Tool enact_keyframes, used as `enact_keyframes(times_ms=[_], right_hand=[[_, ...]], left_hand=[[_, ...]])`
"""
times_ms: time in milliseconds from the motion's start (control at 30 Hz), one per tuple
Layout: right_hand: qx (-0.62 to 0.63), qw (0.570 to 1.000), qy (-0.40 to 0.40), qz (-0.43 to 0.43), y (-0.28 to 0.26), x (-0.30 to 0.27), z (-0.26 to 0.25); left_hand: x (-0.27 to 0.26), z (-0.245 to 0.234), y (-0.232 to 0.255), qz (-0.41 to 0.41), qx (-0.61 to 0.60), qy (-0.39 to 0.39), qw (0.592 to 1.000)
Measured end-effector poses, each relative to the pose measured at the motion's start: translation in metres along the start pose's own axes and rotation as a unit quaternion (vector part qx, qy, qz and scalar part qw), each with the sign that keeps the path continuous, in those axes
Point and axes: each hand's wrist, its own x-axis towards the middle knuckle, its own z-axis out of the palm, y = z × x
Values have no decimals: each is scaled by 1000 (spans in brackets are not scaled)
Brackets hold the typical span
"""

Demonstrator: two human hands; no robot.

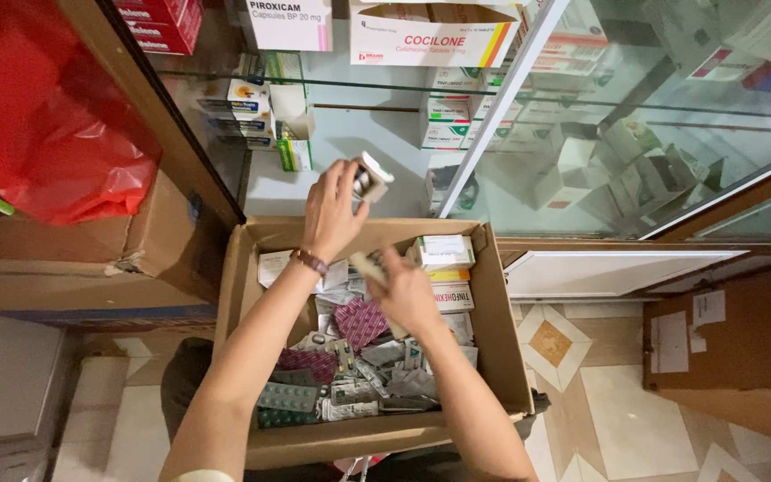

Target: The recorder is sorting and organizing various medication boxes and blister packs from a large cardboard box.

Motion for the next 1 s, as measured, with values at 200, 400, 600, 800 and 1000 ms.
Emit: enact_keyframes(times_ms=[200, 400, 600, 800, 1000], right_hand=[[113, 985, 116, -65, -1, 12, -19], [139, 978, 124, -94, 21, 9, 6], [178, 981, 68, -33, 7, 8, 2], [111, 986, 63, -105, -10, 4, 2], [134, 989, 25, -54, -7, 5, 5]], left_hand=[[-48, -74, 52, 139, 6, 73, 988], [-76, -116, 100, 70, -134, 8, 988], [-90, -104, 81, -11, -280, 71, 957], [-88, -98, 75, -54, -389, 45, 919], [-92, -110, 87, -66, -341, 18, 937]])
